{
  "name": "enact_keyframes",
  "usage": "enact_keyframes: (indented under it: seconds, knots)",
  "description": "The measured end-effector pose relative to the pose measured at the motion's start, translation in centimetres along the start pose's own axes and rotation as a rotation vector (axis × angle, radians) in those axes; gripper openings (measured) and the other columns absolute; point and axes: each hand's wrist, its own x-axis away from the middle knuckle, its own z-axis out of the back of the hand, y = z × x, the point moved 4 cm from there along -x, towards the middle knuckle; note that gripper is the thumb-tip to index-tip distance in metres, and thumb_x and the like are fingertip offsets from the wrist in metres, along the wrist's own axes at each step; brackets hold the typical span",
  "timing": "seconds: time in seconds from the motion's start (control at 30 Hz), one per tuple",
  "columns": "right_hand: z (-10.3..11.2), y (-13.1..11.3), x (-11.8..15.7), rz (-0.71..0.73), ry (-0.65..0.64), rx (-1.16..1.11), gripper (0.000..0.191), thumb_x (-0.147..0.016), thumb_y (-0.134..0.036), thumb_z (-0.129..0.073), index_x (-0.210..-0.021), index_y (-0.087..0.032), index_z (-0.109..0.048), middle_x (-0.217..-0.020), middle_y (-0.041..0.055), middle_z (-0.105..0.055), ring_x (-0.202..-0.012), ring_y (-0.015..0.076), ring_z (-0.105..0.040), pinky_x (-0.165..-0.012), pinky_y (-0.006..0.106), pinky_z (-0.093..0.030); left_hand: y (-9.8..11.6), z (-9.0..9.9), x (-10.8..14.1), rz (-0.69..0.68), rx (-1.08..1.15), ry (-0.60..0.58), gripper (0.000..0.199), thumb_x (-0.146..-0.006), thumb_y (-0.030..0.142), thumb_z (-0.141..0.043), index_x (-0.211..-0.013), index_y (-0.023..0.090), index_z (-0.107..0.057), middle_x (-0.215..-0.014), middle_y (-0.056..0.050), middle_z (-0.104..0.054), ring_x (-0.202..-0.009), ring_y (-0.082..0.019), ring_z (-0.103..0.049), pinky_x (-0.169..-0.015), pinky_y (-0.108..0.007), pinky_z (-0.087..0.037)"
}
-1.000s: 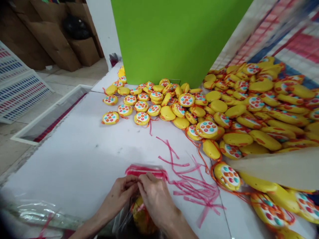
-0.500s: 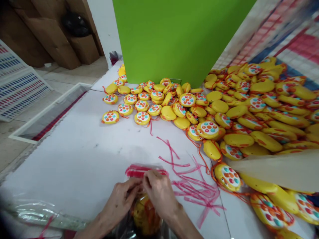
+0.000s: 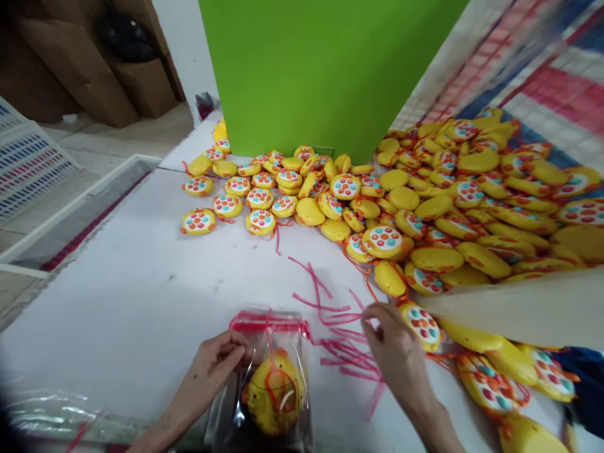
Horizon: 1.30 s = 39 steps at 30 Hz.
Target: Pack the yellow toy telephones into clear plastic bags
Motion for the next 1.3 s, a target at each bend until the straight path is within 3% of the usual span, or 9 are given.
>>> enact_keyframes:
  seconds: [0.1, 0.23, 0.33, 0.43, 0.57, 0.7, 0.8, 0.97, 1.3]
  knots:
    - [-1.8, -6.0, 0.7, 0.114, -0.247, -0.262, 0.016, -0.083, -0.020, -0.045, -0.089, -0.022, -0.059, -0.079, 0.0022, -0.064, -0.062, 0.0131, -0.060, -0.059, 0.022, -0.050, 0.0, -0.1, -0.1, 0.024, 0.032, 0.000, 0.016, -0.078, 0.032, -0.054, -0.076, 0.016, -0.055, -0.071, -0.002, -0.063, -0.071, -0.017, -0.063, -0.065, -0.025, -0.049]
    - [-3.0, -12.9, 1.1, 0.446, -0.453, -0.256, 0.039, -0.086, -0.009, -0.040, -0.118, -0.027, -0.052, -0.112, 0.0050, -0.057, -0.094, 0.0148, -0.059, -0.080, 0.026, -0.050, 0.0, -0.4, -0.1, 0.014, 0.076, -0.009, 0.015, -0.078, 0.030, -0.054, -0.074, 0.016, -0.055, -0.067, -0.001, -0.061, -0.067, -0.015, -0.060, -0.063, -0.024, -0.047]
    - [-3.4, -15.2, 0.7, 0.630, -0.543, -0.181, 0.026, -0.089, -0.015, -0.044, -0.106, -0.028, -0.059, -0.102, 0.0019, -0.061, -0.086, 0.0135, -0.061, -0.073, 0.023, -0.050, 0.1, -0.5, -0.2, -0.010, 0.051, -0.004, 0.014, -0.078, 0.028, -0.053, -0.072, 0.016, -0.055, -0.064, 0.000, -0.059, -0.063, -0.013, -0.057, -0.059, -0.021, -0.044]
    - [-3.3, -14.1, -0.5, 0.664, -0.517, -0.168, 0.021, -0.091, -0.018, -0.043, -0.091, -0.023, -0.063, -0.085, 0.0005, -0.063, -0.077, 0.0118, -0.061, -0.067, 0.020, -0.048, 0.1, -0.4, -0.3, -0.012, 0.040, -0.007, 0.015, -0.078, 0.029, -0.053, -0.073, 0.016, -0.055, -0.065, 0.000, -0.060, -0.062, -0.013, -0.057, -0.058, -0.021, -0.043]
    - [-2.3, -7.2, -2.3, 0.417, -0.286, 0.067, 0.021, -0.089, -0.018, -0.043, -0.085, -0.019, -0.064, -0.080, 0.0034, -0.063, -0.070, 0.0148, -0.062, -0.061, 0.023, -0.047, -0.2, -0.2, -0.2, 0.013, 0.082, -0.021, 0.017, -0.078, 0.032, -0.053, -0.074, 0.016, -0.053, -0.069, -0.003, -0.063, -0.069, -0.017, -0.061, -0.063, -0.024, -0.045]
    - [-1.1, -1.8, -1.5, 0.182, -0.203, 0.339, 0.032, -0.077, -0.019, -0.051, -0.108, -0.020, -0.060, -0.109, 0.0112, -0.061, -0.072, 0.0225, -0.065, -0.054, 0.030, -0.048, -0.5, -0.3, -0.2, 0.025, 0.113, -0.029, 0.017, -0.079, 0.033, -0.053, -0.075, 0.016, -0.051, -0.071, -0.004, -0.064, -0.069, -0.017, -0.060, -0.063, -0.025, -0.044]
    - [-0.9, -2.9, -0.1, 0.103, -0.235, 0.032, 0.043, -0.075, -0.026, -0.053, -0.118, -0.021, -0.053, -0.102, 0.0091, -0.064, -0.067, 0.0181, -0.063, -0.056, 0.028, -0.049, -0.4, -0.5, -0.3, -0.001, 0.131, -0.048, 0.018, -0.079, 0.033, -0.053, -0.074, 0.017, -0.051, -0.069, -0.003, -0.062, -0.068, -0.016, -0.058, -0.063, -0.025, -0.044]
    - [-4.1, -6.9, 1.3, -0.042, -0.509, -0.453, 0.017, -0.080, -0.033, -0.053, -0.083, -0.020, -0.063, -0.070, 0.0008, -0.064, -0.060, 0.0136, -0.058, -0.055, 0.022, -0.045, -0.4, -0.4, -0.2, -0.001, 0.136, -0.055, 0.018, -0.081, 0.034, -0.053, -0.075, 0.017, -0.049, -0.072, -0.003, -0.063, -0.071, -0.016, -0.059, -0.065, -0.025, -0.045]
    - [-7.5, -6.4, 1.7, -0.111, -0.528, -0.722, 0.009, -0.073, -0.025, -0.057, -0.069, -0.016, -0.057, -0.063, -0.0014, -0.056, -0.060, 0.0120, -0.052, -0.055, 0.022, -0.040, -0.6, -0.2, 0.0, 0.040, 0.094, -0.040, 0.022, -0.080, 0.039, -0.055, -0.077, 0.019, -0.047, -0.078, -0.005, -0.068, -0.074, -0.019, -0.064, -0.064, -0.026, -0.047]
